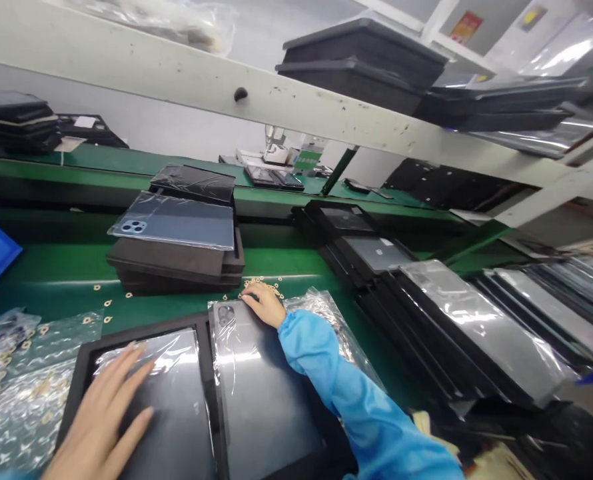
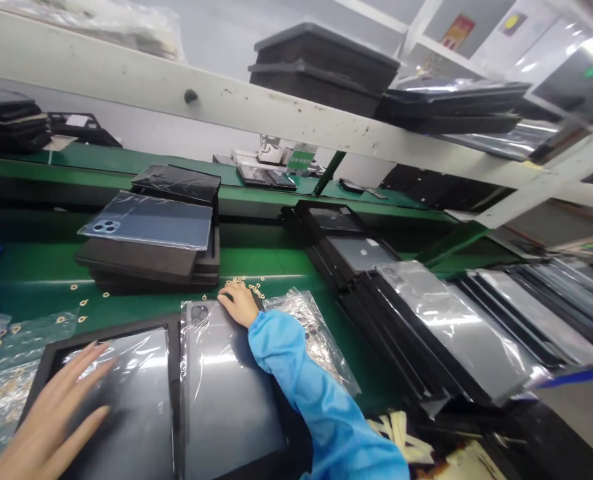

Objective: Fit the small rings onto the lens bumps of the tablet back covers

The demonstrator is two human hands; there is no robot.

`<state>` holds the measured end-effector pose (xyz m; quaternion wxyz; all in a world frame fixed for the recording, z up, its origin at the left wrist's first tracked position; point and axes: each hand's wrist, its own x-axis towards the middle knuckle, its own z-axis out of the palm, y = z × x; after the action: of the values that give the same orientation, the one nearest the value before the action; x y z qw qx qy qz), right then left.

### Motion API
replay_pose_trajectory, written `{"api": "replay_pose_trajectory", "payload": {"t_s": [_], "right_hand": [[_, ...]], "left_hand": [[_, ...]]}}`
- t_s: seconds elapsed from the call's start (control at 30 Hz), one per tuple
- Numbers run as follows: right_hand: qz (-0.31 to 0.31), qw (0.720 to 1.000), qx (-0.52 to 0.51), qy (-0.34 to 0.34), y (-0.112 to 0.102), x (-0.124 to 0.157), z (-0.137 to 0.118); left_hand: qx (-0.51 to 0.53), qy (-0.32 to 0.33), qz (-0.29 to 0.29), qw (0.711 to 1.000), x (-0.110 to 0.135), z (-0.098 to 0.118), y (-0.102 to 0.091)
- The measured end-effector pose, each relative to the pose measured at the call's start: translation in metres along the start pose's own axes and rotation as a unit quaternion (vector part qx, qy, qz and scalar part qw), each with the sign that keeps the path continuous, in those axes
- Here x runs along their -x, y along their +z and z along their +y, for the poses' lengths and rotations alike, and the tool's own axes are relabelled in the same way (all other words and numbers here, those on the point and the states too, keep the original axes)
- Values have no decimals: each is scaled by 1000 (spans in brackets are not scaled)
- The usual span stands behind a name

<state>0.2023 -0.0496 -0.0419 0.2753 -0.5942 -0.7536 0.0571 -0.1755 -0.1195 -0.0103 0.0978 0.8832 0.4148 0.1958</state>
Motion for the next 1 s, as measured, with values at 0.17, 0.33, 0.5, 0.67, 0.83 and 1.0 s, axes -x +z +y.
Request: {"api": "replay_pose_trajectory", "payload": {"t_s": [0.17, 0.33, 0.5, 0.67, 0.83, 1.0], "right_hand": [[-52, 996, -64, 36, 12, 3, 12], [-47, 993, -82, 65, 9, 8, 6], [-40, 995, -65, 59, 1, -1, -1], [-52, 996, -53, 58, -9, -4, 8], [-57, 994, -78, 44, -2, -5, 15], [27, 996, -89, -8, -3, 0, 5]], "left_hand": [[-11, 47, -28, 998, -99, 34, 42], [-16, 55, -42, 997, -89, 53, 54], [0, 121, -57, 991, -43, 83, 55], [28, 106, -78, 991, -49, 99, 64], [50, 75, -71, 993, -93, 69, 59], [34, -9, -38, 999, -137, 42, 74]]}}
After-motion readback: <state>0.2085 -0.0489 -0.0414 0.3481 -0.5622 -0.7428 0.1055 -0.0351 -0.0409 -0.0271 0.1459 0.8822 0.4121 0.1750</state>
